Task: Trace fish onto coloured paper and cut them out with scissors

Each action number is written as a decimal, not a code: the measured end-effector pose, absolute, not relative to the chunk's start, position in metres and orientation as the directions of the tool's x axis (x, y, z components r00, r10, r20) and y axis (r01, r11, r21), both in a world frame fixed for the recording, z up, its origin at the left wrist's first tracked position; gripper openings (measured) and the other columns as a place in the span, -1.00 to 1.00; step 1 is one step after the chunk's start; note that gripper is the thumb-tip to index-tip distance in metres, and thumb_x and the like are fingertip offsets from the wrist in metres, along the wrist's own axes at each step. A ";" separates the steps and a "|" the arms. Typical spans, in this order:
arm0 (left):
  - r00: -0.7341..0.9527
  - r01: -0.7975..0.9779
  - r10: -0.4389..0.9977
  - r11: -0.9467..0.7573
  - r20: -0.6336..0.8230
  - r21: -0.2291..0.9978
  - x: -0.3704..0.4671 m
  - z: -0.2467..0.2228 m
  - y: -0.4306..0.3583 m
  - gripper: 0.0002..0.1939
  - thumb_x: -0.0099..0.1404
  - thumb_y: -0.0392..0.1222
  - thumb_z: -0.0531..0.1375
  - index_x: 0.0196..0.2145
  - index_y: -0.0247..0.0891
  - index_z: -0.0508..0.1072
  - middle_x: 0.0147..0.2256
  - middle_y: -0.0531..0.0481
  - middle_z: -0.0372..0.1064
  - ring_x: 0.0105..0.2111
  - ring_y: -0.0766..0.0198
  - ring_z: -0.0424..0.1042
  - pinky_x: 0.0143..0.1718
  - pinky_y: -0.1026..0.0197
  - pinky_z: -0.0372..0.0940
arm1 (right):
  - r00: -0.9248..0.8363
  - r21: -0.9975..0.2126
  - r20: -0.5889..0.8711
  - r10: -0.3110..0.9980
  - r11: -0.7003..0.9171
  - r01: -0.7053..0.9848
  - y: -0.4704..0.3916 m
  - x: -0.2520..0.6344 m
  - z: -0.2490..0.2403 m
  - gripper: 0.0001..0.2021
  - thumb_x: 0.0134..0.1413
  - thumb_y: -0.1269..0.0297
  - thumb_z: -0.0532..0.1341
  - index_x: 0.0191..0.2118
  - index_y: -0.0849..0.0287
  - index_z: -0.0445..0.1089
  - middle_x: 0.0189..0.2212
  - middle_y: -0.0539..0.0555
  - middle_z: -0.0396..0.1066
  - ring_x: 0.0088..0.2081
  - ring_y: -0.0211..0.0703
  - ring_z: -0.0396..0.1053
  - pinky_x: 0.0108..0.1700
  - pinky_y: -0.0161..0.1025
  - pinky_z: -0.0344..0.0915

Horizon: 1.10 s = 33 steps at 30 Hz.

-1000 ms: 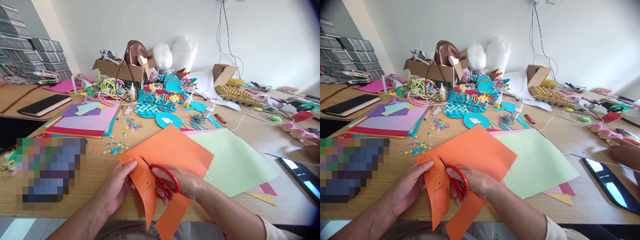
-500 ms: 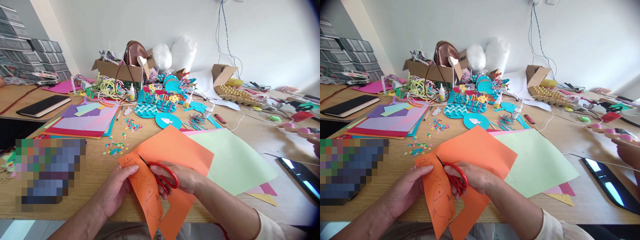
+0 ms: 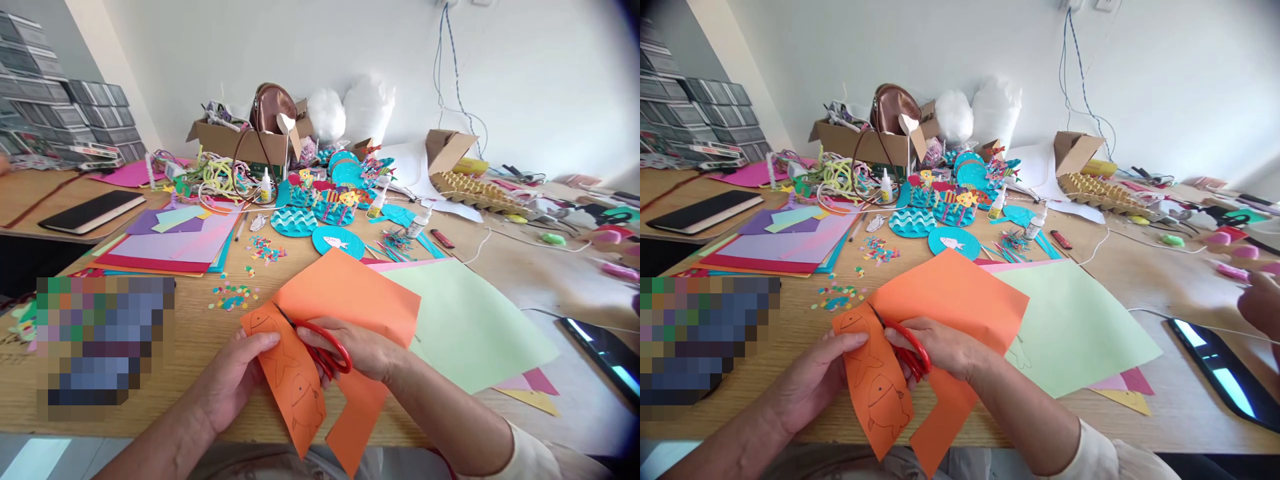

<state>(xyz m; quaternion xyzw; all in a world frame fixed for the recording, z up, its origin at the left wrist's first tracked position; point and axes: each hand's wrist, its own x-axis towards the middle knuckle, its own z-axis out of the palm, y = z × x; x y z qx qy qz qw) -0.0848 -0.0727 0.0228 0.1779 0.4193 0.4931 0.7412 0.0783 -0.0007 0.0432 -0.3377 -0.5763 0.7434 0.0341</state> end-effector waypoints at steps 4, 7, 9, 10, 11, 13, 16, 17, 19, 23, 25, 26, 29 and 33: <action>0.186 -0.558 0.879 0.462 -0.439 0.689 -0.085 0.025 -0.073 -0.71 0.02 -0.19 0.27 -0.25 -0.32 0.48 -0.33 -0.14 0.51 -0.32 -0.02 0.48 -0.21 -0.02 0.32 | -0.780 -0.886 -0.448 0.436 -0.334 0.322 -0.001 0.078 0.044 -0.55 0.05 -0.09 0.10 -0.60 0.21 0.24 -0.72 -0.07 0.25 -0.64 -0.35 0.21 -0.58 -0.38 0.11; 0.166 -0.542 0.879 0.460 -0.447 0.704 -0.086 0.024 -0.073 -0.73 0.02 -0.20 0.27 -0.28 -0.33 0.48 -0.31 -0.13 0.51 -0.30 0.02 0.47 -0.18 0.02 0.30 | -0.785 -0.893 -0.436 0.440 -0.319 0.317 0.000 0.079 0.044 -0.53 0.06 -0.10 0.09 -0.61 0.21 0.24 -0.71 -0.07 0.24 -0.64 -0.36 0.21 -0.57 -0.38 0.12; 0.142 -0.544 0.884 0.446 -0.446 0.711 -0.087 0.023 -0.074 -0.75 0.01 -0.21 0.28 -0.30 -0.30 0.48 -0.31 -0.10 0.51 -0.28 0.06 0.46 -0.19 0.09 0.30 | -0.778 -0.897 -0.433 0.456 -0.302 0.322 -0.001 0.078 0.044 -0.53 0.07 -0.10 0.09 -0.61 0.21 0.23 -0.71 -0.08 0.23 -0.64 -0.38 0.19 -0.56 -0.39 0.12; 0.136 -0.548 0.886 0.441 -0.444 0.711 -0.087 0.022 -0.074 -0.76 0.01 -0.22 0.28 -0.30 -0.29 0.48 -0.31 -0.08 0.51 -0.27 0.07 0.46 -0.20 0.11 0.30 | -0.773 -0.896 -0.436 0.462 -0.301 0.325 -0.001 0.078 0.044 -0.53 0.06 -0.10 0.09 -0.61 0.21 0.22 -0.70 -0.08 0.22 -0.64 -0.39 0.18 -0.56 -0.39 0.13; 0.139 -0.551 0.886 0.441 -0.442 0.708 -0.087 0.022 -0.074 -0.76 0.01 -0.22 0.28 -0.30 -0.27 0.48 -0.31 -0.07 0.51 -0.25 0.07 0.46 -0.20 0.13 0.29 | -0.767 -0.894 -0.441 0.467 -0.307 0.327 -0.001 0.078 0.044 -0.54 0.06 -0.10 0.10 -0.60 0.21 0.22 -0.70 -0.09 0.22 -0.63 -0.39 0.18 -0.55 -0.39 0.14; 0.163 -0.554 0.886 0.447 -0.435 0.702 -0.088 0.021 -0.073 -0.77 0.03 -0.23 0.27 -0.29 -0.27 0.48 -0.31 -0.07 0.51 -0.24 0.07 0.45 -0.21 0.14 0.29 | -0.761 -0.892 -0.442 0.475 -0.319 0.319 -0.003 0.078 0.043 -0.57 0.05 -0.08 0.12 -0.55 0.21 0.22 -0.67 -0.10 0.22 -0.62 -0.38 0.21 -0.54 -0.40 0.15; 0.204 -0.548 0.891 0.448 -0.406 0.706 -0.089 0.020 -0.074 -0.76 0.06 -0.22 0.25 -0.25 -0.28 0.49 -0.31 -0.10 0.51 -0.24 0.05 0.46 -0.22 0.12 0.30 | -0.769 -0.907 -0.413 0.489 -0.294 0.301 -0.005 0.079 0.040 -0.59 0.06 -0.07 0.12 -0.54 0.21 0.21 -0.68 -0.10 0.22 -0.62 -0.40 0.20 -0.56 -0.41 0.13; 0.215 -0.547 0.892 0.448 -0.398 0.708 -0.089 0.019 -0.074 -0.74 0.07 -0.22 0.24 -0.23 -0.29 0.49 -0.31 -0.11 0.52 -0.25 0.05 0.46 -0.23 0.11 0.30 | -0.771 -0.913 -0.402 0.494 -0.282 0.295 -0.005 0.079 0.039 -0.58 0.07 -0.06 0.12 -0.54 0.21 0.20 -0.69 -0.10 0.21 -0.63 -0.41 0.18 -0.57 -0.42 0.11; 0.228 -0.543 0.893 0.447 -0.387 0.711 -0.090 0.018 -0.074 -0.72 0.07 -0.21 0.24 -0.22 -0.29 0.49 -0.33 -0.10 0.52 -0.27 0.05 0.46 -0.24 0.10 0.31 | -0.773 -0.919 -0.389 0.501 -0.266 0.290 -0.006 0.080 0.037 -0.57 0.07 -0.06 0.11 -0.56 0.21 0.17 -0.71 -0.11 0.20 -0.65 -0.42 0.15 -0.59 -0.43 0.10; 0.213 -0.536 0.899 0.434 -0.382 0.724 -0.089 0.017 -0.073 -0.72 0.05 -0.20 0.25 -0.24 -0.32 0.51 -0.39 -0.09 0.52 -0.33 0.08 0.47 -0.27 0.14 0.31 | -0.774 -0.917 -0.395 0.495 -0.266 0.298 -0.005 0.080 0.035 -0.56 0.06 -0.09 0.11 -0.58 0.20 0.15 -0.73 -0.11 0.19 -0.67 -0.41 0.15 -0.60 -0.42 0.10; 0.210 -0.539 0.897 0.439 -0.390 0.719 -0.089 0.017 -0.072 -0.70 0.04 -0.19 0.26 -0.23 -0.32 0.50 -0.38 -0.09 0.52 -0.34 0.08 0.47 -0.25 0.12 0.30 | -0.782 -0.918 -0.389 0.486 -0.276 0.285 -0.004 0.080 0.036 -0.57 0.07 -0.08 0.10 -0.55 0.21 0.19 -0.71 -0.11 0.21 -0.65 -0.40 0.18 -0.59 -0.42 0.11; 0.210 -0.541 0.895 0.442 -0.394 0.715 -0.089 0.017 -0.071 -0.69 0.03 -0.19 0.26 -0.22 -0.32 0.50 -0.38 -0.09 0.52 -0.34 0.07 0.47 -0.23 0.09 0.30 | -0.787 -0.918 -0.385 0.482 -0.283 0.276 -0.004 0.079 0.036 -0.58 0.08 -0.07 0.11 -0.53 0.22 0.22 -0.69 -0.10 0.22 -0.63 -0.40 0.19 -0.58 -0.43 0.12; 0.224 -0.540 0.888 0.456 -0.402 0.708 -0.089 0.018 -0.070 -0.67 0.03 -0.19 0.26 -0.21 -0.32 0.49 -0.35 -0.11 0.52 -0.32 0.03 0.47 -0.17 0.02 0.29 | -0.791 -0.918 -0.382 0.478 -0.298 0.263 -0.003 0.079 0.037 -0.60 0.08 -0.05 0.12 -0.50 0.23 0.25 -0.65 -0.10 0.23 -0.61 -0.41 0.21 -0.56 -0.44 0.12; 0.254 -0.525 0.887 0.462 -0.387 0.715 -0.090 0.019 -0.071 -0.65 0.05 -0.17 0.24 -0.20 -0.38 0.47 -0.30 -0.20 0.51 -0.27 -0.06 0.46 -0.13 -0.07 0.26 | -0.801 -0.916 -0.384 0.460 -0.297 0.269 -0.003 0.081 0.035 -0.59 0.12 -0.04 0.08 -0.52 0.23 0.24 -0.67 -0.08 0.24 -0.62 -0.39 0.22 -0.56 -0.43 0.11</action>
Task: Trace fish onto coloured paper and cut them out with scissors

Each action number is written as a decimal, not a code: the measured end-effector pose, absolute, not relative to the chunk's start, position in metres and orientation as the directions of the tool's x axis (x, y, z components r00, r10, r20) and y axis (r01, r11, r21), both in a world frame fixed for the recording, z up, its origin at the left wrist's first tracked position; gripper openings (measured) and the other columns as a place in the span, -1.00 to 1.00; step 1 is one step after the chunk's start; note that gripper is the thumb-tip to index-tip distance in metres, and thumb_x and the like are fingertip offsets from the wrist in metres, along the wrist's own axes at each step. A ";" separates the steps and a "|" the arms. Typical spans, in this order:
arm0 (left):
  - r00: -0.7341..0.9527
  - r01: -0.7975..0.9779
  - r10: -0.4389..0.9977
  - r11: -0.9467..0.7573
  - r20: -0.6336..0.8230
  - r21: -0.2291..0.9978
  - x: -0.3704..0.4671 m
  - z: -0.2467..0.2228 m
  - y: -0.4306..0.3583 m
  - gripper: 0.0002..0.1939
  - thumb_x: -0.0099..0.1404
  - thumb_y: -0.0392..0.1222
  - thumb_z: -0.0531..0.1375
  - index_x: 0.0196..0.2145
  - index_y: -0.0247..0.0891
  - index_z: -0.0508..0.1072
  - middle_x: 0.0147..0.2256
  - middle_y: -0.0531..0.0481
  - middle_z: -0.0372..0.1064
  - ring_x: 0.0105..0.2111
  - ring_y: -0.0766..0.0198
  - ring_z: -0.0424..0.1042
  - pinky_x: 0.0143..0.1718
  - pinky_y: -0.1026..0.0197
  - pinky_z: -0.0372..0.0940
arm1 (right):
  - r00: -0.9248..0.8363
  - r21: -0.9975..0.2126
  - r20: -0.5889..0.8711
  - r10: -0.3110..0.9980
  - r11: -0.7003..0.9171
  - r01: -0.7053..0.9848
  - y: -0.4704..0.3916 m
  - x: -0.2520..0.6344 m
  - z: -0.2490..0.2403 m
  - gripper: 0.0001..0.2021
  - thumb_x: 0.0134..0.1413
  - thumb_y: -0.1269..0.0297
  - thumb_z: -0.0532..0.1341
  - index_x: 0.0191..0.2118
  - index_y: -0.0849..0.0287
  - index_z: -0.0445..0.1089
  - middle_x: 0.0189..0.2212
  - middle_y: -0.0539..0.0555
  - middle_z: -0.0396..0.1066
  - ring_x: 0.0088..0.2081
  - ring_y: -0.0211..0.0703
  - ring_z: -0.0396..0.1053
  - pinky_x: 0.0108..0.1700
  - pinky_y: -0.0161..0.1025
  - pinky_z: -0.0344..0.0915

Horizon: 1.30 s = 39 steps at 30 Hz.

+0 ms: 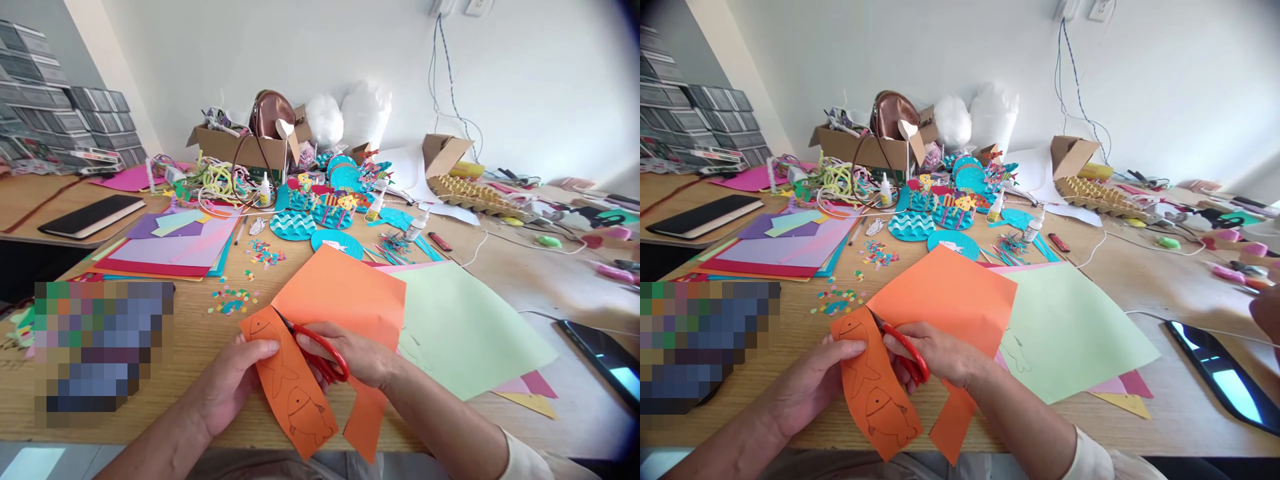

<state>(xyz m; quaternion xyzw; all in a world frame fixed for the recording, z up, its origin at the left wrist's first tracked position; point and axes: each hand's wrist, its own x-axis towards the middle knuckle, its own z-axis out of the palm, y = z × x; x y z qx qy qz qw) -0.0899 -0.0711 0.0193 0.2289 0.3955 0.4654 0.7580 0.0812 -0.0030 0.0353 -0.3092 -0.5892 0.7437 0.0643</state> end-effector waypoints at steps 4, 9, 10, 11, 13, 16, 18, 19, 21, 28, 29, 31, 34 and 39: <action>0.253 -0.554 0.884 0.465 -0.392 0.691 -0.089 0.017 -0.073 -0.61 0.05 -0.19 0.23 -0.13 -0.35 0.43 -0.22 -0.22 0.49 -0.21 -0.11 0.44 -0.10 -0.14 0.24 | -0.827 -0.926 -0.350 0.440 -0.296 0.235 -0.003 0.084 0.032 -0.57 0.13 -0.05 0.05 -0.51 0.24 0.25 -0.66 -0.07 0.25 -0.61 -0.38 0.23 -0.55 -0.42 0.13; 0.229 -0.551 0.886 0.459 -0.403 0.697 -0.089 0.015 -0.073 -0.63 0.06 -0.21 0.23 -0.13 -0.34 0.42 -0.21 -0.22 0.49 -0.20 -0.07 0.44 -0.08 -0.12 0.24 | -0.826 -0.929 -0.343 0.448 -0.289 0.230 -0.003 0.083 0.033 -0.58 0.11 -0.07 0.07 -0.50 0.23 0.25 -0.66 -0.07 0.25 -0.61 -0.37 0.23 -0.56 -0.42 0.14; 0.232 -0.547 0.886 0.459 -0.400 0.700 -0.089 0.015 -0.073 -0.64 0.07 -0.21 0.22 -0.14 -0.34 0.42 -0.22 -0.21 0.49 -0.21 -0.07 0.45 -0.09 -0.12 0.24 | -0.826 -0.932 -0.340 0.449 -0.281 0.231 -0.002 0.082 0.034 -0.57 0.12 -0.07 0.06 -0.52 0.23 0.24 -0.67 -0.07 0.24 -0.62 -0.37 0.22 -0.57 -0.42 0.13; 0.235 -0.543 0.888 0.458 -0.396 0.704 -0.090 0.015 -0.072 -0.65 0.07 -0.20 0.22 -0.15 -0.34 0.43 -0.23 -0.21 0.49 -0.22 -0.07 0.45 -0.10 -0.12 0.25 | -0.828 -0.935 -0.334 0.451 -0.271 0.229 -0.002 0.082 0.035 -0.56 0.12 -0.07 0.05 -0.53 0.23 0.23 -0.68 -0.07 0.24 -0.63 -0.38 0.22 -0.57 -0.42 0.13; 0.245 -0.531 0.889 0.457 -0.387 0.714 -0.090 0.016 -0.072 -0.68 0.09 -0.21 0.20 -0.17 -0.34 0.44 -0.25 -0.20 0.50 -0.25 -0.06 0.46 -0.12 -0.11 0.26 | -0.830 -0.940 -0.324 0.453 -0.255 0.228 -0.002 0.080 0.036 -0.54 0.13 -0.06 0.04 -0.56 0.23 0.22 -0.68 -0.07 0.23 -0.63 -0.39 0.20 -0.58 -0.42 0.13; 0.302 -0.511 0.882 0.470 -0.362 0.720 -0.091 0.018 -0.072 -0.73 0.11 -0.23 0.17 -0.21 -0.36 0.46 -0.29 -0.20 0.50 -0.26 -0.04 0.46 -0.14 -0.05 0.27 | -0.830 -0.941 -0.325 0.453 -0.246 0.234 -0.001 0.079 0.038 -0.54 0.14 -0.05 0.04 -0.58 0.23 0.21 -0.69 -0.08 0.21 -0.65 -0.40 0.18 -0.59 -0.43 0.12; 0.305 -0.502 0.880 0.474 -0.364 0.723 -0.092 0.019 -0.072 -0.76 0.11 -0.24 0.17 -0.24 -0.35 0.48 -0.31 -0.17 0.50 -0.27 0.02 0.45 -0.17 0.04 0.29 | -0.824 -0.939 -0.331 0.460 -0.244 0.241 -0.001 0.077 0.038 -0.55 0.13 -0.06 0.05 -0.57 0.22 0.21 -0.71 -0.09 0.19 -0.66 -0.40 0.16 -0.61 -0.43 0.10; 0.291 -0.500 0.881 0.473 -0.374 0.725 -0.092 0.019 -0.072 -0.78 0.10 -0.24 0.18 -0.26 -0.34 0.49 -0.32 -0.15 0.50 -0.29 0.07 0.45 -0.20 0.09 0.30 | -0.819 -0.940 -0.329 0.469 -0.241 0.240 -0.001 0.077 0.038 -0.55 0.10 -0.08 0.07 -0.57 0.21 0.20 -0.72 -0.10 0.18 -0.68 -0.41 0.15 -0.62 -0.43 0.09; 0.258 -0.498 0.879 0.477 -0.401 0.724 -0.093 0.019 -0.073 -0.80 0.08 -0.24 0.21 -0.29 -0.32 0.50 -0.34 -0.10 0.50 -0.32 0.16 0.44 -0.27 0.20 0.30 | -0.807 -0.942 -0.324 0.494 -0.244 0.229 -0.001 0.076 0.035 -0.55 0.03 -0.12 0.12 -0.55 0.20 0.19 -0.73 -0.13 0.14 -0.70 -0.42 0.11 -0.63 -0.43 0.08; 0.241 -0.510 0.888 0.460 -0.392 0.727 -0.092 0.014 -0.078 -0.80 0.14 -0.23 0.20 -0.25 -0.30 0.49 -0.29 -0.09 0.49 -0.30 0.18 0.42 -0.27 0.20 0.30 | -0.778 -0.928 -0.357 0.517 -0.290 0.233 -0.007 0.082 0.037 -0.53 0.00 -0.17 0.10 -0.49 0.22 0.24 -0.74 -0.11 0.16 -0.69 -0.40 0.13 -0.61 -0.41 0.07; 0.252 -0.511 0.887 0.461 -0.387 0.726 -0.092 0.014 -0.078 -0.79 0.15 -0.22 0.19 -0.24 -0.30 0.49 -0.28 -0.11 0.49 -0.29 0.15 0.43 -0.25 0.17 0.30 | -0.774 -0.927 -0.360 0.521 -0.293 0.234 -0.010 0.084 0.040 -0.54 0.03 -0.16 0.08 -0.46 0.23 0.24 -0.71 -0.10 0.18 -0.67 -0.39 0.15 -0.59 -0.41 0.08; 0.263 -0.513 0.888 0.460 -0.378 0.724 -0.090 0.016 -0.080 -0.76 0.15 -0.20 0.20 -0.21 -0.30 0.48 -0.26 -0.13 0.49 -0.26 0.10 0.43 -0.21 0.11 0.29 | -0.752 -0.928 -0.364 0.550 -0.283 0.242 -0.017 0.088 0.046 -0.59 0.08 -0.10 0.06 -0.44 0.22 0.23 -0.65 -0.08 0.20 -0.62 -0.38 0.19 -0.55 -0.41 0.12; 0.238 -0.510 0.892 0.451 -0.384 0.732 -0.086 0.022 -0.083 -0.75 0.13 -0.18 0.22 -0.21 -0.28 0.49 -0.30 -0.10 0.49 -0.28 0.11 0.44 -0.22 0.14 0.29 | -0.662 -0.923 -0.382 0.644 -0.230 0.309 -0.032 0.094 0.052 -0.73 0.11 0.09 0.08 -0.44 0.20 0.20 -0.58 -0.08 0.20 -0.55 -0.37 0.20 -0.51 -0.41 0.15; 0.222 -0.455 0.888 0.460 -0.403 0.762 -0.083 0.031 -0.087 -0.74 0.12 -0.17 0.24 -0.20 -0.26 0.47 -0.26 -0.08 0.49 -0.26 0.12 0.43 -0.22 0.16 0.29 | -0.484 -0.851 -0.351 0.802 -0.057 0.523 -0.052 0.106 0.044 -0.83 0.07 0.25 0.07 -0.48 0.17 0.18 -0.62 -0.10 0.13 -0.56 -0.36 0.08 -0.55 -0.40 0.00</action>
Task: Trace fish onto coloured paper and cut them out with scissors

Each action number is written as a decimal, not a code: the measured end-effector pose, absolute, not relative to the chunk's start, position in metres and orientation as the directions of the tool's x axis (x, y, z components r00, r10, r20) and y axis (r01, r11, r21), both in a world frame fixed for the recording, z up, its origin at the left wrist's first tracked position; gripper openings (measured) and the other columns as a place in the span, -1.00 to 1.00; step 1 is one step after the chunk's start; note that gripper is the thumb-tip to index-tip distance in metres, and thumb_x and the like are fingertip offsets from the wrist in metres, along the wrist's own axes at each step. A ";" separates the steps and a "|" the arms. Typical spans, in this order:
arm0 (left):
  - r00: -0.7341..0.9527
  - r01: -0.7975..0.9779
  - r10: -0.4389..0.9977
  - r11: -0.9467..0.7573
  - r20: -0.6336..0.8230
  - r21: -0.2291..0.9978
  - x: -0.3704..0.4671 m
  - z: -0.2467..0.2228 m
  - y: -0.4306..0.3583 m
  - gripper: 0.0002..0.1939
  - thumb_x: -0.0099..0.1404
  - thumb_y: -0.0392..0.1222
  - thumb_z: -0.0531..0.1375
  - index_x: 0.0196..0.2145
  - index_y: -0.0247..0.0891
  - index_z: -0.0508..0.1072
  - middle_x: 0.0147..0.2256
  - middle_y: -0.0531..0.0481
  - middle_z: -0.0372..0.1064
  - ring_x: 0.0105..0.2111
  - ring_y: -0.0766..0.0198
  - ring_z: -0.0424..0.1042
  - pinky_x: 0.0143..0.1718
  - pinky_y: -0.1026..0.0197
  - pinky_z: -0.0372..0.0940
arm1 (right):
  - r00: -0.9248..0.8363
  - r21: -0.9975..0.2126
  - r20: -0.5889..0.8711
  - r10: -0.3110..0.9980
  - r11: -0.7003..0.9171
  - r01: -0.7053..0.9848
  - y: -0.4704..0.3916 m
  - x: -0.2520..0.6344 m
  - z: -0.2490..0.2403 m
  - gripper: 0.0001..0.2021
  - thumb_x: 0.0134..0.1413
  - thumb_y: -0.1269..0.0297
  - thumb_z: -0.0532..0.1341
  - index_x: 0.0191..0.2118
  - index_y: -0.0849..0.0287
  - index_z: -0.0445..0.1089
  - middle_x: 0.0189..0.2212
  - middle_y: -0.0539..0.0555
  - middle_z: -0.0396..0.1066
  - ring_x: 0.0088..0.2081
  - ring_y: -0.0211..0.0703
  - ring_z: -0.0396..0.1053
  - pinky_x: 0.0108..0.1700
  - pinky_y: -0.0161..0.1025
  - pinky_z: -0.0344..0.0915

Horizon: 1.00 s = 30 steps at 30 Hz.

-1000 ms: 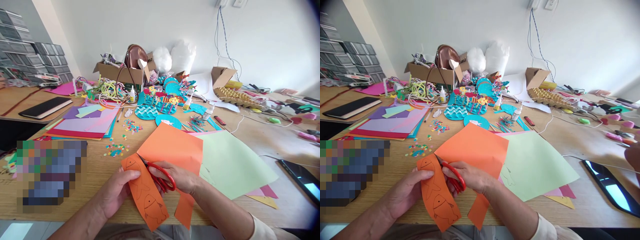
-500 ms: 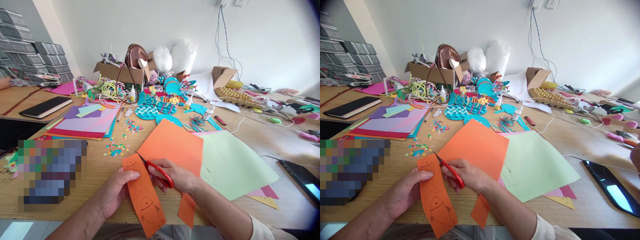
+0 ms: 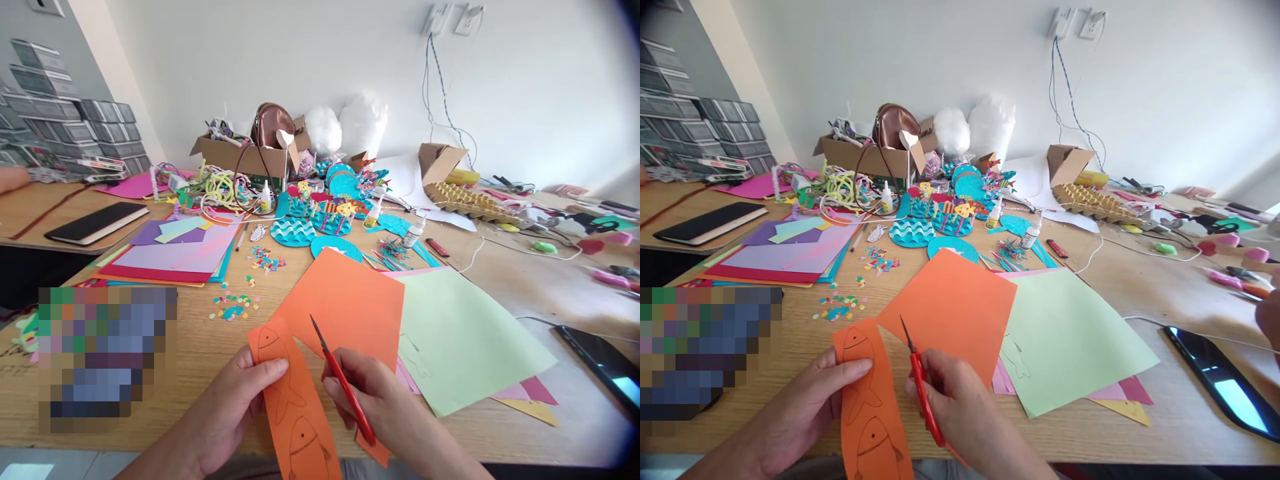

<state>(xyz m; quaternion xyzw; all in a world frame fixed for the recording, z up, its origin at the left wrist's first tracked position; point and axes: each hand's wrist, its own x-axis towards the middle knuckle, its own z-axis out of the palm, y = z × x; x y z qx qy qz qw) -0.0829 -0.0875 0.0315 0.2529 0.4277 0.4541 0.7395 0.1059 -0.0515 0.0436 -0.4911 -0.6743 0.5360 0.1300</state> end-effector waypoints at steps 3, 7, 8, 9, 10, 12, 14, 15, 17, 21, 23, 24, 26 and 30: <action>0.202 -0.393 0.884 0.467 -0.421 0.792 -0.083 0.033 -0.087 -0.73 0.11 -0.15 0.24 -0.20 -0.26 0.45 -0.26 -0.08 0.49 -0.25 0.11 0.44 -0.20 0.14 0.29 | -0.418 -0.795 -0.256 0.871 0.057 0.604 -0.055 0.113 0.035 -0.80 0.06 0.22 0.06 -0.51 0.17 0.16 -0.62 -0.09 0.14 -0.54 -0.33 0.05 -0.52 -0.37 -0.02; 0.158 -0.309 0.919 0.394 -0.362 0.865 -0.083 0.031 -0.082 -0.72 0.08 -0.14 0.24 -0.23 -0.26 0.44 -0.27 -0.07 0.49 -0.20 0.06 0.43 -0.12 0.09 0.26 | -0.389 -0.763 -0.206 0.898 0.102 0.639 -0.057 0.118 0.030 -0.77 0.08 0.15 0.02 -0.51 0.15 0.12 -0.61 -0.07 0.16 -0.55 -0.31 0.05 -0.52 -0.35 -0.02; 0.144 -0.284 0.930 0.367 -0.339 0.886 -0.083 0.029 -0.080 -0.72 0.08 -0.14 0.24 -0.23 -0.26 0.43 -0.26 -0.07 0.49 -0.19 0.05 0.42 -0.10 0.09 0.26 | -0.378 -0.753 -0.202 0.904 0.103 0.650 -0.057 0.118 0.031 -0.76 0.08 0.15 0.01 -0.52 0.14 0.11 -0.62 -0.07 0.15 -0.55 -0.30 0.05 -0.52 -0.35 -0.03; 0.126 -0.252 0.940 0.340 -0.317 0.906 -0.083 0.026 -0.076 -0.72 0.08 -0.15 0.23 -0.23 -0.26 0.42 -0.25 -0.07 0.48 -0.18 0.05 0.42 -0.10 0.10 0.26 | -0.361 -0.736 -0.195 0.912 0.108 0.669 -0.057 0.118 0.031 -0.76 0.08 0.15 0.01 -0.53 0.13 0.09 -0.63 -0.07 0.15 -0.56 -0.29 0.06 -0.52 -0.35 -0.03; 0.103 -0.216 0.949 0.312 -0.296 0.925 -0.083 0.024 -0.073 -0.73 0.09 -0.15 0.22 -0.22 -0.25 0.40 -0.25 -0.06 0.48 -0.19 0.06 0.42 -0.12 0.11 0.26 | -0.335 -0.709 -0.182 0.924 0.112 0.696 -0.057 0.118 0.031 -0.76 0.07 0.15 0.02 -0.53 0.12 0.07 -0.63 -0.07 0.15 -0.56 -0.28 0.06 -0.52 -0.34 -0.03; 0.047 -0.119 0.966 0.259 -0.256 0.958 -0.085 0.019 -0.064 -0.71 0.08 -0.19 0.21 -0.19 -0.22 0.37 -0.24 -0.04 0.47 -0.22 0.08 0.43 -0.18 0.13 0.28 | -0.278 -0.640 -0.146 0.949 0.124 0.758 -0.056 0.119 0.032 -0.78 0.02 0.18 0.06 -0.54 0.11 0.05 -0.65 -0.07 0.15 -0.57 -0.27 0.08 -0.52 -0.34 -0.02; -0.020 0.007 0.976 0.215 -0.215 0.977 -0.088 0.015 -0.056 -0.65 0.05 -0.24 0.21 -0.15 -0.20 0.35 -0.21 -0.05 0.46 -0.22 0.07 0.43 -0.19 0.14 0.29 | -0.235 -0.577 -0.106 0.966 0.132 0.806 -0.055 0.122 0.030 -0.80 -0.01 0.21 0.08 -0.53 0.10 0.04 -0.66 -0.08 0.16 -0.57 -0.25 0.10 -0.52 -0.34 -0.01; -0.049 0.071 0.980 0.198 -0.195 0.978 -0.090 0.014 -0.053 -0.61 0.03 -0.26 0.22 -0.13 -0.19 0.35 -0.17 -0.06 0.45 -0.18 0.05 0.42 -0.16 0.13 0.28 | -0.217 -0.557 -0.091 0.972 0.131 0.820 -0.055 0.126 0.028 -0.82 -0.03 0.23 0.08 -0.53 0.10 0.05 -0.66 -0.08 0.17 -0.58 -0.25 0.12 -0.52 -0.35 0.01; -0.103 0.191 0.986 0.153 -0.135 0.970 -0.092 0.013 -0.048 -0.54 -0.02 -0.31 0.22 -0.10 -0.17 0.35 -0.08 -0.08 0.41 -0.05 0.01 0.35 -0.03 0.10 0.20 | -0.181 -0.534 -0.068 0.981 0.117 0.837 -0.054 0.134 0.024 -0.86 -0.04 0.26 0.07 -0.51 0.10 0.08 -0.65 -0.07 0.21 -0.58 -0.24 0.15 -0.53 -0.35 0.04; -0.118 0.414 0.993 0.022 0.030 0.910 -0.095 0.008 -0.047 -0.44 -0.02 -0.38 0.16 -0.01 -0.14 0.31 0.08 -0.11 0.27 0.11 0.02 0.20 0.15 0.04 0.00 | -0.110 -0.514 -0.054 0.992 0.067 0.855 -0.053 0.156 0.014 -0.92 -0.05 0.26 0.07 -0.48 0.09 0.14 -0.66 -0.08 0.25 -0.59 -0.23 0.21 -0.54 -0.35 0.09; -0.071 0.519 0.993 -0.047 0.098 0.853 -0.096 0.002 -0.047 -0.42 0.03 -0.39 0.11 0.05 -0.15 0.26 0.10 -0.14 0.24 0.12 0.04 0.19 0.15 0.02 0.02 | -0.085 -0.512 -0.030 0.996 0.057 0.857 -0.053 0.165 0.009 -0.93 -0.06 0.26 0.06 -0.48 0.09 0.15 -0.67 -0.08 0.26 -0.60 -0.22 0.22 -0.55 -0.36 0.10; -0.040 0.568 0.990 -0.090 0.137 0.818 -0.096 -0.002 -0.047 -0.42 0.06 -0.39 0.08 0.07 -0.15 0.24 0.10 -0.15 0.23 0.12 0.05 0.19 0.15 0.01 0.03 | -0.071 -0.514 -0.010 0.997 0.056 0.856 -0.054 0.168 0.007 -0.93 -0.07 0.26 0.06 -0.48 0.09 0.16 -0.67 -0.07 0.26 -0.60 -0.22 0.23 -0.55 -0.36 0.10; 0.022 0.651 0.975 -0.183 0.223 0.737 -0.098 -0.010 -0.047 -0.41 0.10 -0.39 0.03 0.11 -0.15 0.19 0.10 -0.16 0.22 0.13 0.06 0.17 0.14 -0.01 0.04 | -0.064 -0.526 0.014 0.998 0.062 0.848 -0.055 0.172 0.004 -0.93 -0.08 0.25 0.06 -0.49 0.08 0.17 -0.67 -0.07 0.27 -0.61 -0.22 0.24 -0.56 -0.36 0.11; 0.078 0.753 0.949 -0.258 0.307 0.605 -0.105 -0.015 -0.049 -0.43 0.13 -0.36 0.01 0.13 -0.13 0.18 0.06 -0.16 0.23 0.10 0.03 0.19 0.12 -0.06 0.07 | -0.012 -0.549 0.059 0.998 0.042 0.835 -0.062 0.167 0.001 -0.90 -0.05 0.20 0.05 -0.48 0.07 0.17 -0.66 -0.06 0.28 -0.59 -0.21 0.24 -0.54 -0.34 0.14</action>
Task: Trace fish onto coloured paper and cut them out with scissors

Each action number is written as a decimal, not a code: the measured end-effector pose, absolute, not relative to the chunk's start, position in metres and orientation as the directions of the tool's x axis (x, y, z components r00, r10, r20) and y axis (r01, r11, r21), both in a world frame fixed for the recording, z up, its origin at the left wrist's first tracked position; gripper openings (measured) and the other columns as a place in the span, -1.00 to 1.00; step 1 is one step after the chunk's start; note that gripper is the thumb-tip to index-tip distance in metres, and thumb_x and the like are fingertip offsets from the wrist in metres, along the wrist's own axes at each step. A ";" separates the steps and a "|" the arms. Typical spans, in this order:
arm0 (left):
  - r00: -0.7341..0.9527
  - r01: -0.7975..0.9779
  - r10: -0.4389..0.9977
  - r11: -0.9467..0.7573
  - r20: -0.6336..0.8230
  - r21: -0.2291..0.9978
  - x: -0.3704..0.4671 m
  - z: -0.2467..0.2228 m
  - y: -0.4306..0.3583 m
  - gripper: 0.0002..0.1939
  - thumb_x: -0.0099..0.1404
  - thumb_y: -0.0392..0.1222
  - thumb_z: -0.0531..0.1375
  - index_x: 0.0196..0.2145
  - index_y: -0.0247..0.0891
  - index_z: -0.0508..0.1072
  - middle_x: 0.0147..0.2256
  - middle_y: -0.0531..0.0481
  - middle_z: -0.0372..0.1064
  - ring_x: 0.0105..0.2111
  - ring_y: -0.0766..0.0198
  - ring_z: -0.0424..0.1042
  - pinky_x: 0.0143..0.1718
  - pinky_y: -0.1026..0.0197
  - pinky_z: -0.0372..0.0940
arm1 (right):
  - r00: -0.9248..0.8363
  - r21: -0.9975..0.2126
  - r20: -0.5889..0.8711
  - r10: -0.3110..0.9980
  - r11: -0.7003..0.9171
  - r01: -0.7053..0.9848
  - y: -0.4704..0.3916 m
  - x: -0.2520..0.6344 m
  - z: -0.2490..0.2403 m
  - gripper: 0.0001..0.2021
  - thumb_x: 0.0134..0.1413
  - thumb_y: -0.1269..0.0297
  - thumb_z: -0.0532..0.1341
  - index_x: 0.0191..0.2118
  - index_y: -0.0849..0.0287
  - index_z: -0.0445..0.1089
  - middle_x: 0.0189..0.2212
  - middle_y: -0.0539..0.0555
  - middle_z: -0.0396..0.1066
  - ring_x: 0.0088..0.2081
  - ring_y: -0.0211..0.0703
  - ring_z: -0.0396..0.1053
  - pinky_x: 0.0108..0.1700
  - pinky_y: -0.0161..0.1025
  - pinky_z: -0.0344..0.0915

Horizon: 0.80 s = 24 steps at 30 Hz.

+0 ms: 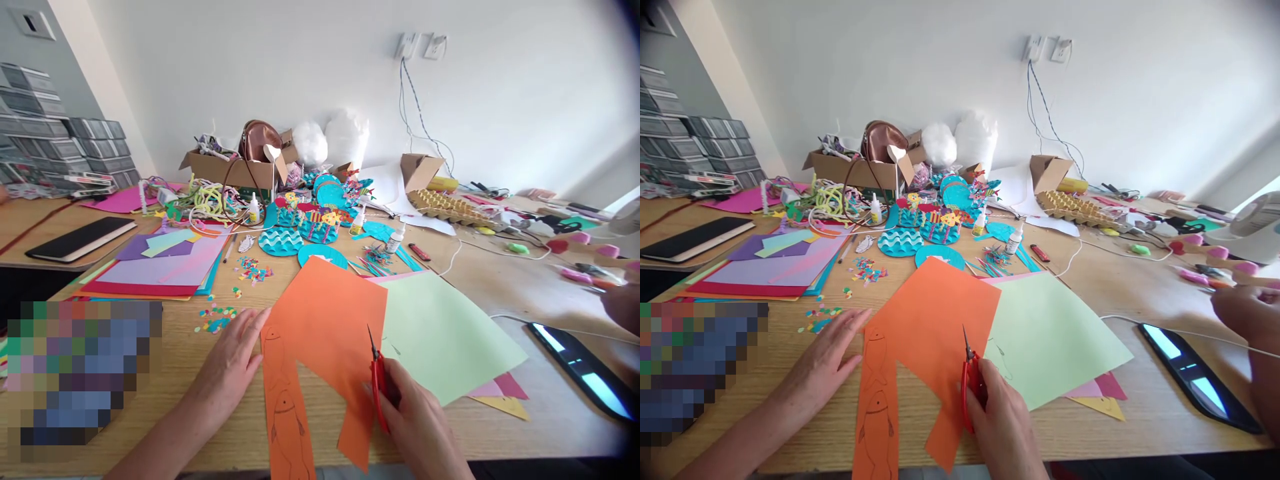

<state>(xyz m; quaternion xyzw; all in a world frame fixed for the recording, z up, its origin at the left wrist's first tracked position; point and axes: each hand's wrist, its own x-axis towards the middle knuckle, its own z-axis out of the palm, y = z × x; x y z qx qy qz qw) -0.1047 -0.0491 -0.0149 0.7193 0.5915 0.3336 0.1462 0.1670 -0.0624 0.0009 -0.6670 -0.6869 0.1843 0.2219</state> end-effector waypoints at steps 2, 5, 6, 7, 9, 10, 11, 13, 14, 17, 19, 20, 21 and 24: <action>0.073 0.759 0.950 -0.251 0.304 0.601 -0.107 -0.007 -0.054 -0.46 0.14 -0.34 0.03 0.10 -0.12 0.24 0.06 -0.14 0.23 0.08 0.02 0.20 0.12 -0.07 0.08 | 0.027 -0.553 0.080 0.996 0.022 0.833 -0.066 0.163 0.000 -0.89 -0.02 0.19 0.03 -0.47 0.07 0.17 -0.65 -0.05 0.28 -0.58 -0.20 0.24 -0.52 -0.33 0.15; 0.035 0.681 0.968 -0.204 0.247 0.703 -0.107 0.019 -0.062 -0.51 0.11 -0.28 0.09 0.03 -0.09 0.34 0.06 -0.10 0.26 0.09 -0.02 0.20 0.12 -0.05 0.06 | 0.018 -0.539 0.081 0.997 0.029 0.842 -0.071 0.164 0.000 -0.89 0.00 0.18 0.03 -0.45 0.06 0.19 -0.63 -0.04 0.31 -0.58 -0.20 0.25 -0.52 -0.33 0.16; 0.030 0.625 0.980 -0.173 0.198 0.761 -0.107 0.029 -0.064 -0.54 0.09 -0.26 0.14 -0.01 -0.08 0.39 0.04 -0.09 0.29 0.08 -0.03 0.20 0.12 -0.03 0.05 | -0.006 -0.531 0.074 0.997 0.045 0.846 -0.072 0.167 0.000 -0.88 0.01 0.17 0.03 -0.45 0.06 0.19 -0.63 -0.04 0.32 -0.59 -0.20 0.25 -0.53 -0.34 0.16; 0.023 0.555 0.991 -0.121 0.130 0.823 -0.107 0.038 -0.064 -0.55 0.05 -0.25 0.19 -0.06 -0.05 0.43 0.02 -0.07 0.32 0.06 -0.04 0.22 0.12 -0.02 0.05 | -0.031 -0.523 0.068 0.997 0.062 0.850 -0.072 0.170 0.000 -0.87 0.01 0.16 0.04 -0.44 0.06 0.20 -0.63 -0.04 0.32 -0.60 -0.21 0.26 -0.55 -0.35 0.16; 0.028 0.377 0.999 0.032 -0.046 0.926 -0.107 0.056 -0.060 -0.59 -0.02 -0.23 0.27 -0.14 -0.05 0.48 -0.08 -0.07 0.40 -0.04 -0.03 0.30 0.05 0.00 0.11 | -0.076 -0.509 0.059 0.995 0.095 0.856 -0.073 0.176 0.000 -0.86 0.03 0.15 0.04 -0.45 0.06 0.20 -0.65 -0.04 0.31 -0.62 -0.22 0.26 -0.57 -0.36 0.16; 0.047 0.275 0.990 0.113 -0.131 0.955 -0.108 0.063 -0.055 -0.61 -0.05 -0.23 0.29 -0.19 -0.07 0.50 -0.12 -0.07 0.42 -0.08 -0.02 0.33 0.00 0.02 0.16 | -0.089 -0.502 0.058 0.994 0.106 0.858 -0.073 0.179 0.000 -0.86 0.04 0.15 0.04 -0.46 0.05 0.20 -0.66 -0.05 0.32 -0.62 -0.22 0.27 -0.57 -0.36 0.17; 0.080 0.182 0.979 0.170 -0.187 0.969 -0.109 0.068 -0.048 -0.63 -0.07 -0.23 0.30 -0.22 -0.11 0.51 -0.14 -0.08 0.43 -0.10 0.00 0.33 -0.04 0.05 0.18 | -0.093 -0.496 0.060 0.994 0.110 0.861 -0.073 0.181 -0.001 -0.86 0.04 0.15 0.04 -0.45 0.05 0.20 -0.65 -0.04 0.33 -0.61 -0.22 0.28 -0.57 -0.36 0.18; 0.108 0.071 0.963 0.240 -0.247 0.968 -0.111 0.074 -0.030 -0.65 -0.05 -0.24 0.30 -0.23 -0.17 0.49 -0.15 -0.09 0.41 -0.07 0.05 0.31 -0.08 0.12 0.17 | -0.094 -0.483 0.063 0.994 0.113 0.868 -0.073 0.182 -0.003 -0.87 0.05 0.16 0.04 -0.44 0.04 0.20 -0.64 -0.04 0.35 -0.60 -0.21 0.31 -0.57 -0.37 0.20; 0.090 0.052 0.957 0.272 -0.276 0.961 -0.112 0.075 -0.020 -0.64 -0.03 -0.24 0.29 -0.20 -0.18 0.47 -0.13 -0.09 0.39 -0.05 0.06 0.29 -0.09 0.14 0.17 | -0.093 -0.477 0.063 0.994 0.111 0.872 -0.074 0.182 -0.004 -0.87 0.05 0.15 0.04 -0.43 0.04 0.20 -0.64 -0.04 0.36 -0.60 -0.20 0.32 -0.56 -0.37 0.20; 0.016 0.052 0.942 0.334 -0.335 0.941 -0.112 0.070 0.010 -0.64 -0.02 -0.23 0.26 -0.20 -0.23 0.43 -0.19 -0.10 0.35 -0.13 0.13 0.31 -0.15 0.16 0.16 | -0.080 -0.467 0.052 0.995 0.095 0.879 -0.075 0.180 -0.008 -0.85 0.07 0.12 0.02 -0.38 0.04 0.23 -0.61 -0.02 0.40 -0.58 -0.18 0.36 -0.55 -0.36 0.23; 0.006 0.057 0.938 0.347 -0.348 0.936 -0.108 0.062 0.026 -0.60 -0.03 -0.24 0.25 -0.16 -0.25 0.40 -0.23 -0.08 0.33 -0.21 0.19 0.33 -0.19 0.17 0.17 | -0.077 -0.465 0.036 0.996 0.085 0.881 -0.077 0.178 -0.011 -0.83 0.08 0.09 0.02 -0.35 0.03 0.24 -0.57 0.00 0.43 -0.55 -0.17 0.39 -0.53 -0.35 0.25; 0.008 0.063 0.934 0.355 -0.356 0.933 -0.106 0.059 0.033 -0.57 -0.03 -0.26 0.25 -0.14 -0.27 0.38 -0.25 -0.07 0.33 -0.26 0.21 0.34 -0.21 0.18 0.17 | -0.069 -0.461 0.036 0.997 0.078 0.884 -0.078 0.177 -0.012 -0.81 0.08 0.08 0.01 -0.34 0.03 0.25 -0.55 0.01 0.45 -0.53 -0.15 0.40 -0.52 -0.34 0.26; 0.010 0.069 0.930 0.365 -0.366 0.929 -0.103 0.055 0.038 -0.54 -0.04 -0.27 0.24 -0.12 -0.29 0.36 -0.29 -0.05 0.33 -0.30 0.24 0.35 -0.24 0.19 0.18 | -0.052 -0.455 0.043 0.998 0.066 0.888 -0.078 0.176 -0.014 -0.80 0.08 0.07 0.00 -0.33 0.03 0.26 -0.52 0.03 0.46 -0.51 -0.13 0.41 -0.50 -0.32 0.27; 0.032 0.083 0.925 0.374 -0.378 0.924 -0.092 0.048 0.051 -0.44 -0.04 -0.32 0.21 -0.02 -0.35 0.27 -0.36 -0.04 0.34 -0.37 0.26 0.35 -0.30 0.22 0.20 | -0.007 -0.440 0.061 0.998 0.033 0.897 -0.077 0.176 -0.018 -0.78 0.08 0.06 -0.02 -0.32 0.04 0.26 -0.46 0.06 0.48 -0.45 -0.09 0.44 -0.46 -0.29 0.31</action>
